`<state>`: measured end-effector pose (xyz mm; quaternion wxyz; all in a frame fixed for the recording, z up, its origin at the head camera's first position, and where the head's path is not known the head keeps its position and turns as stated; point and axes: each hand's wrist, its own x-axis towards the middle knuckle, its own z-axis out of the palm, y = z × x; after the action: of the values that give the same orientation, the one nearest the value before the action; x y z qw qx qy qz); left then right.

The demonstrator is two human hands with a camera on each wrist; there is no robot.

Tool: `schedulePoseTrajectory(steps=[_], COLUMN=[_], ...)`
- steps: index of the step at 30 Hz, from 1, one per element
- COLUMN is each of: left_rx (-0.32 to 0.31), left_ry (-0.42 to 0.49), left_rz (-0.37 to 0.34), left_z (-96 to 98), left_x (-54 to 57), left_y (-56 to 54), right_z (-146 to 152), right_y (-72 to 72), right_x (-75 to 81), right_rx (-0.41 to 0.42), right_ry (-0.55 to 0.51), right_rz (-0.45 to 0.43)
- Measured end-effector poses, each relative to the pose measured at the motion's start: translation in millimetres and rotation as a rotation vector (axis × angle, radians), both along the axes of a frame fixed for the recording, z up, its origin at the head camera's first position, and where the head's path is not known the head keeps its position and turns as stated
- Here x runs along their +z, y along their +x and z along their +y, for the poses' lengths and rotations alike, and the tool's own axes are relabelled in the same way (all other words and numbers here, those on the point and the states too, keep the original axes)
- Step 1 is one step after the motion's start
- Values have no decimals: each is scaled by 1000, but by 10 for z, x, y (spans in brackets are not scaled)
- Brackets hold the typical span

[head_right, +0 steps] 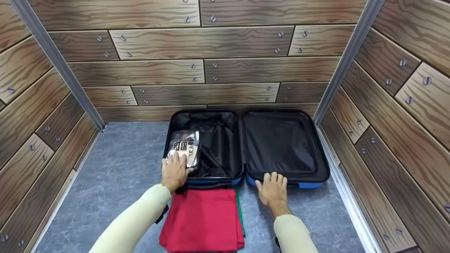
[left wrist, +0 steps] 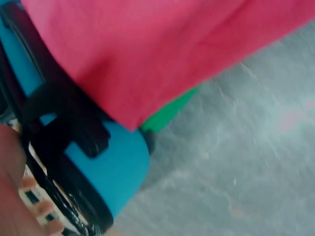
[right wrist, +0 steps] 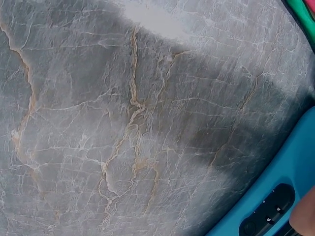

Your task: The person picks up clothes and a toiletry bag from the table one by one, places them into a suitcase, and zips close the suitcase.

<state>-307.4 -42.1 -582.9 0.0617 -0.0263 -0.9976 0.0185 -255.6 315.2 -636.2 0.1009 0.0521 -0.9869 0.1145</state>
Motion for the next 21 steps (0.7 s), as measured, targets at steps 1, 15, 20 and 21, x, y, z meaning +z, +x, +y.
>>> schedulePoseTrajectory(steps=[1,15,20,21], left_rx=[13,-249,-339,-352], left_ry=[14,132,75,52], left_rz=[19,139,204,214], left_z=[5,-104,-167,-178], left_x=[-25,-120,-215,-241], left_y=[5,369,494,508], right_z=[-5,3,-2,-2], right_y=[5,-8,0,2], right_x=[-3,52,16,2], right_rx=[2,4,2,2], right_ry=[-2,15,13,13], right_rz=[-5,-9,-15,-12])
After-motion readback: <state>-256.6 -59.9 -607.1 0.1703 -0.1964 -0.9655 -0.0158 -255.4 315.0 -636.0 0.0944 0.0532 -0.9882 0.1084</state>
